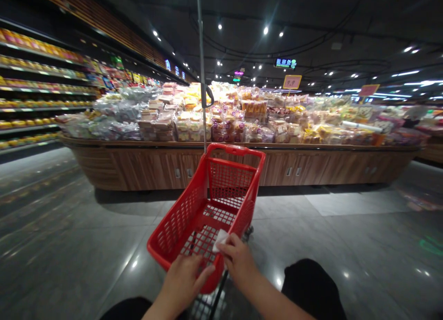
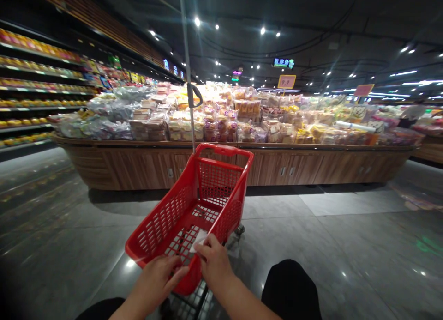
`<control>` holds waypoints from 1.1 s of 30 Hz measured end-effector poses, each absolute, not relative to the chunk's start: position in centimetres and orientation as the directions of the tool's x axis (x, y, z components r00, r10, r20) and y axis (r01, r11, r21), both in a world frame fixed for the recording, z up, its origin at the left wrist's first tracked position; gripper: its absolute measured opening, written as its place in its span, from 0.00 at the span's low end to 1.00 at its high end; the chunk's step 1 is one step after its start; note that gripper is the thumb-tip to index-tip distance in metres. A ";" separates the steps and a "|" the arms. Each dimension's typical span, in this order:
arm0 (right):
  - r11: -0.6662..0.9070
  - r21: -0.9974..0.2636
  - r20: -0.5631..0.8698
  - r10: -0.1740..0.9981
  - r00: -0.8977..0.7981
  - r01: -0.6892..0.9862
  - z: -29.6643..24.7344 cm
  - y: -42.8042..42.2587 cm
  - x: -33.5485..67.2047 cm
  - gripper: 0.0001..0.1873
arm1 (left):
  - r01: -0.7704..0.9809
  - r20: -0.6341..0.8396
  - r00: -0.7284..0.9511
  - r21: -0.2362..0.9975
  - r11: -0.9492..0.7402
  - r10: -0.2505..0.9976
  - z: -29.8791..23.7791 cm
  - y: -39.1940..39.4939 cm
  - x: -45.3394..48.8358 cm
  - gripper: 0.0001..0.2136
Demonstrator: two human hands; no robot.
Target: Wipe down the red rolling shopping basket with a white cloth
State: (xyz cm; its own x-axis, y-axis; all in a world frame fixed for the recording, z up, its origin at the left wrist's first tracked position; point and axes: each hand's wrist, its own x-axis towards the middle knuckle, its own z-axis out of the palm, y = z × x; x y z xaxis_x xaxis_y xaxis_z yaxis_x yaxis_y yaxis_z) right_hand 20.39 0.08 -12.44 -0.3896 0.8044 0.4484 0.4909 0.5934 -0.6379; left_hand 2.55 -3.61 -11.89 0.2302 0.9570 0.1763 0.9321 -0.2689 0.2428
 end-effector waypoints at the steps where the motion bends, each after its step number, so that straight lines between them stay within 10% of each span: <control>1: 0.596 -0.640 0.447 0.802 -0.396 0.485 -12.4 -0.1 20.2 0.14 | 0.931 0.143 0.221 0.263 -0.252 0.965 -11.6 -3.5 3.4 0.17; 10: 0.664 -0.587 0.629 0.734 -0.256 0.462 -11.7 2.8 21.8 0.20 | 0.996 0.031 0.072 0.042 -0.073 0.997 -12.1 -2.3 5.2 0.26; 27: 0.684 -0.486 0.551 0.723 -0.416 0.544 -12.9 2.9 21.3 0.17 | 0.991 0.038 0.113 0.065 -0.115 0.993 -12.5 -2.1 3.7 0.27; 33: 0.577 -0.560 0.588 0.782 -0.206 0.594 -11.7 6.6 23.4 0.20 | 0.989 0.016 0.109 0.097 -0.110 0.994 -12.3 -2.3 3.3 0.29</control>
State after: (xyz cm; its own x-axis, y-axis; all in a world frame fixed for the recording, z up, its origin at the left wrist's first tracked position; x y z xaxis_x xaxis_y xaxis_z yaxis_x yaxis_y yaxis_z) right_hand 23.35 6.63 -11.72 -0.2059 0.7824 0.5877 0.5941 0.5772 -0.5603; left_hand 3.33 -2.25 -12.30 0.1091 0.9939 0.0161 0.9891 -0.1102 0.0973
